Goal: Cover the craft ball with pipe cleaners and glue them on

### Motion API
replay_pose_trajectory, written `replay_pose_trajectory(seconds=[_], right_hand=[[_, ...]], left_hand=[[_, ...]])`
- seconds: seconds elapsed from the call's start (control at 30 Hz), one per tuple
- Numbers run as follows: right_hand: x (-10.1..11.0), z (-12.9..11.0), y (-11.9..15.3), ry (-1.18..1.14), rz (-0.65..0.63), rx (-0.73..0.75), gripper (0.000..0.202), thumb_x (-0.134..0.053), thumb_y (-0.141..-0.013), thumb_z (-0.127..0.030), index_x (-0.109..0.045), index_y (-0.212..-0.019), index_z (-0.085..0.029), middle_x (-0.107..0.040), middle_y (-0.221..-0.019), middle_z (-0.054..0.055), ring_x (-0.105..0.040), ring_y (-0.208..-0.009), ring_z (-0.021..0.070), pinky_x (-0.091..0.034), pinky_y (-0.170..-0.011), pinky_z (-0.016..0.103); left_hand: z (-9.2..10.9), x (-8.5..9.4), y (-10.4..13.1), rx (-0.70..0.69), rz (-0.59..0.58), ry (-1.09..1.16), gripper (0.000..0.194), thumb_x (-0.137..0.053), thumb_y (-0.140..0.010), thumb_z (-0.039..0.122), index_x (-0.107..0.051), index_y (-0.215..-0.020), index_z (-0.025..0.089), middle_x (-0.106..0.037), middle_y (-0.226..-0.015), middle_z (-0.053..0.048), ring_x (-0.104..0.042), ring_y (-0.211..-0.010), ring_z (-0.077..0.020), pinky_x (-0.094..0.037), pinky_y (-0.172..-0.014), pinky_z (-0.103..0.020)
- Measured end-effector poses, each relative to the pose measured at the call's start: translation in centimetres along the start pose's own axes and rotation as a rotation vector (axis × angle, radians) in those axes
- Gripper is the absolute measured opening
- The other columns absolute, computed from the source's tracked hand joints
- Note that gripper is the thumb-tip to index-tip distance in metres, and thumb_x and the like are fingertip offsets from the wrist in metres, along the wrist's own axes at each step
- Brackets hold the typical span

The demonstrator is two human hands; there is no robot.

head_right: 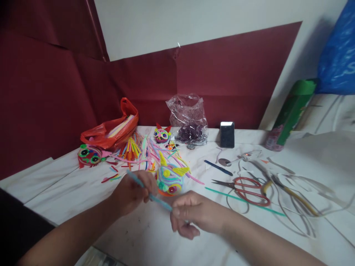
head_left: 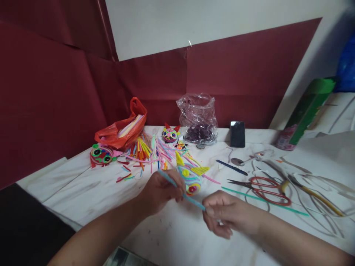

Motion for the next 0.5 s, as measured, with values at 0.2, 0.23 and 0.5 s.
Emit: replay_pose_trajectory(seconds=[0.2,0.23,0.5], right_hand=[[-2.7,-0.6,1.3,0.141,-0.197,-0.117,0.054,-0.054,-0.079,-0.064,-0.059,-0.066,-0.012,-0.050,-0.052,-0.001,-0.042,-0.042,0.0053,-0.031,-0.043,0.019],[-2.9,-0.9,1.5,0.185,-0.176,-0.093,0.055,-0.052,-0.080,-0.065,-0.059,-0.067,-0.012,-0.049,-0.051,-0.002,-0.042,-0.043,0.0054,-0.031,-0.044,0.019],[-2.2,-4.0,3.5,0.871,0.318,0.328,0.030,-0.040,-0.095,-0.043,-0.055,-0.077,-0.024,-0.055,-0.052,0.000,-0.050,-0.046,0.0110,-0.038,-0.044,0.023]], left_hand=[[5.8,-1.3,3.6,-0.479,-0.263,-0.652,0.018,-0.060,-0.080,0.014,-0.061,-0.092,0.027,-0.065,-0.069,-0.004,-0.063,-0.063,-0.0173,-0.052,-0.060,-0.033],[6.3,-1.2,3.9,-0.539,-0.206,-0.691,0.022,-0.058,-0.081,0.013,-0.060,-0.097,0.028,-0.064,-0.070,-0.003,-0.062,-0.063,-0.0169,-0.052,-0.061,-0.034],[6.4,-0.1,5.2,-0.700,-0.023,-0.797,0.024,-0.052,-0.087,0.017,-0.059,-0.107,0.028,-0.061,-0.070,-0.003,-0.056,-0.060,-0.0157,-0.053,-0.060,-0.037]])
Point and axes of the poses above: each hand's wrist, its own y-axis away from the middle knuckle, its own x-axis out of the back of the hand, z = x × y, the point moved 4 cm from there along -y, towards the middle knuckle
